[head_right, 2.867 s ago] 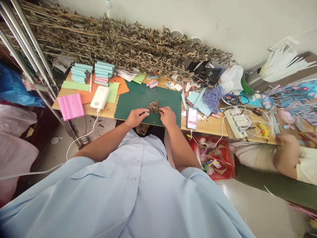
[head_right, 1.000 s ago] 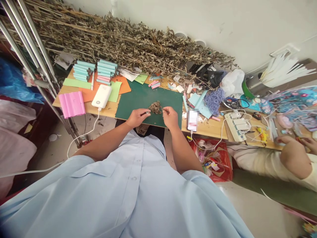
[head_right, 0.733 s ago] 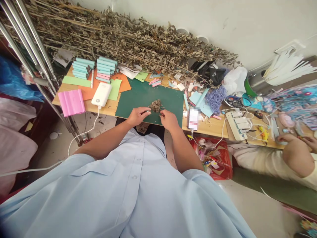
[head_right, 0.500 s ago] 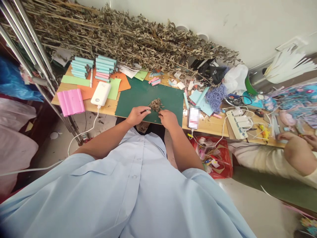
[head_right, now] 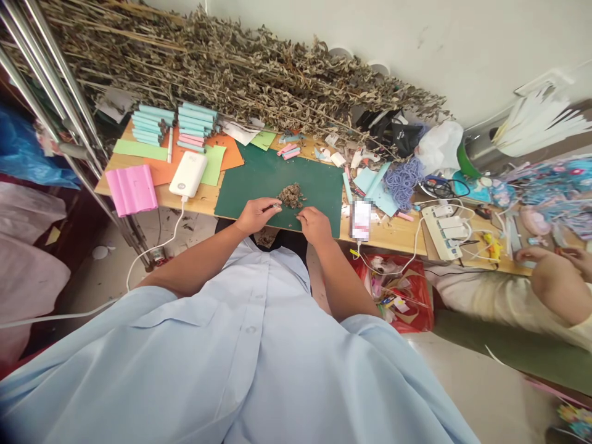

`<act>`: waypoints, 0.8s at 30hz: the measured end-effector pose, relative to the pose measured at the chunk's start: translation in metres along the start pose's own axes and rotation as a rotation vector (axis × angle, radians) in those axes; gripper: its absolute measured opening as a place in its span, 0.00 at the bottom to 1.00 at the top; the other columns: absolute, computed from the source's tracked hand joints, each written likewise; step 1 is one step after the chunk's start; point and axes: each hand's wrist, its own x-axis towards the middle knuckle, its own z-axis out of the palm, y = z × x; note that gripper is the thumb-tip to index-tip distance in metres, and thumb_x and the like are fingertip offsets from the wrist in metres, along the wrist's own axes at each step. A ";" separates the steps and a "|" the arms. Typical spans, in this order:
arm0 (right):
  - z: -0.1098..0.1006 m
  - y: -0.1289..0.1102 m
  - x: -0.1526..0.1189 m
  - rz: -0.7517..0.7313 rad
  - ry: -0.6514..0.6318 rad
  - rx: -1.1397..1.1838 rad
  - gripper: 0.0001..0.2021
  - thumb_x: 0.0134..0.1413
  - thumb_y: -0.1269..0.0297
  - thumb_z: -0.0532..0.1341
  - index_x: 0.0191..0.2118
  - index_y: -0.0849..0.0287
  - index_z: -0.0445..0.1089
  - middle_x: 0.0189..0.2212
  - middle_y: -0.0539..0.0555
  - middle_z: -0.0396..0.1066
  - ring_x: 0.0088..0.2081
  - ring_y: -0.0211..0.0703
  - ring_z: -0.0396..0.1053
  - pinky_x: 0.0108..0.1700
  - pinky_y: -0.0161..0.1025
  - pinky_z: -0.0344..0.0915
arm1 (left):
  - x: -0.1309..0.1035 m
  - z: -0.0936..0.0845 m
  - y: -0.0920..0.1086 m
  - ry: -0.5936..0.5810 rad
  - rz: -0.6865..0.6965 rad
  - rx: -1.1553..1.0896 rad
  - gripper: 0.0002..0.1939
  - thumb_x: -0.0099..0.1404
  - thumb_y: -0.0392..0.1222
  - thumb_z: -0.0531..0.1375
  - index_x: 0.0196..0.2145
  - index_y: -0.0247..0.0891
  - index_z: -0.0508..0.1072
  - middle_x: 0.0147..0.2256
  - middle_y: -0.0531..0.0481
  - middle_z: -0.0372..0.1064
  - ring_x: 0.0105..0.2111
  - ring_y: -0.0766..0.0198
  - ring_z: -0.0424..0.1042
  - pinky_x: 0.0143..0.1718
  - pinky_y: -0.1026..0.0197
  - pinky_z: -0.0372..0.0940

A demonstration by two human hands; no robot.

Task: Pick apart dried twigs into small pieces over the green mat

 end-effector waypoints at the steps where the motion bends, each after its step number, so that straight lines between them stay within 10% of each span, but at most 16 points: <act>1: 0.002 -0.001 -0.002 -0.014 0.009 -0.020 0.09 0.66 0.65 0.58 0.40 0.55 0.78 0.42 0.57 0.78 0.44 0.49 0.74 0.49 0.44 0.70 | 0.000 0.000 0.000 0.000 0.002 0.002 0.14 0.70 0.48 0.64 0.47 0.38 0.82 0.45 0.43 0.82 0.47 0.57 0.80 0.52 0.57 0.72; 9: 0.011 -0.005 0.001 0.000 0.036 -0.084 0.11 0.67 0.64 0.58 0.43 0.55 0.79 0.42 0.59 0.78 0.45 0.52 0.75 0.50 0.47 0.72 | 0.001 0.000 0.002 0.002 -0.011 0.020 0.13 0.70 0.47 0.65 0.47 0.38 0.82 0.45 0.44 0.82 0.46 0.58 0.80 0.52 0.57 0.72; 17: -0.004 0.009 0.012 -0.150 -0.197 -0.067 0.16 0.65 0.68 0.58 0.52 0.56 0.79 0.48 0.59 0.77 0.48 0.51 0.75 0.52 0.46 0.73 | 0.000 0.000 0.001 -0.002 -0.014 0.017 0.14 0.70 0.47 0.65 0.47 0.38 0.82 0.45 0.43 0.82 0.47 0.57 0.80 0.53 0.57 0.72; 24: 0.006 0.011 0.016 -0.122 -0.082 -0.007 0.13 0.67 0.66 0.57 0.45 0.55 0.81 0.42 0.57 0.78 0.45 0.48 0.76 0.52 0.43 0.73 | 0.000 0.000 0.000 -0.002 -0.026 0.018 0.15 0.70 0.49 0.64 0.47 0.38 0.82 0.46 0.43 0.82 0.46 0.57 0.80 0.53 0.57 0.73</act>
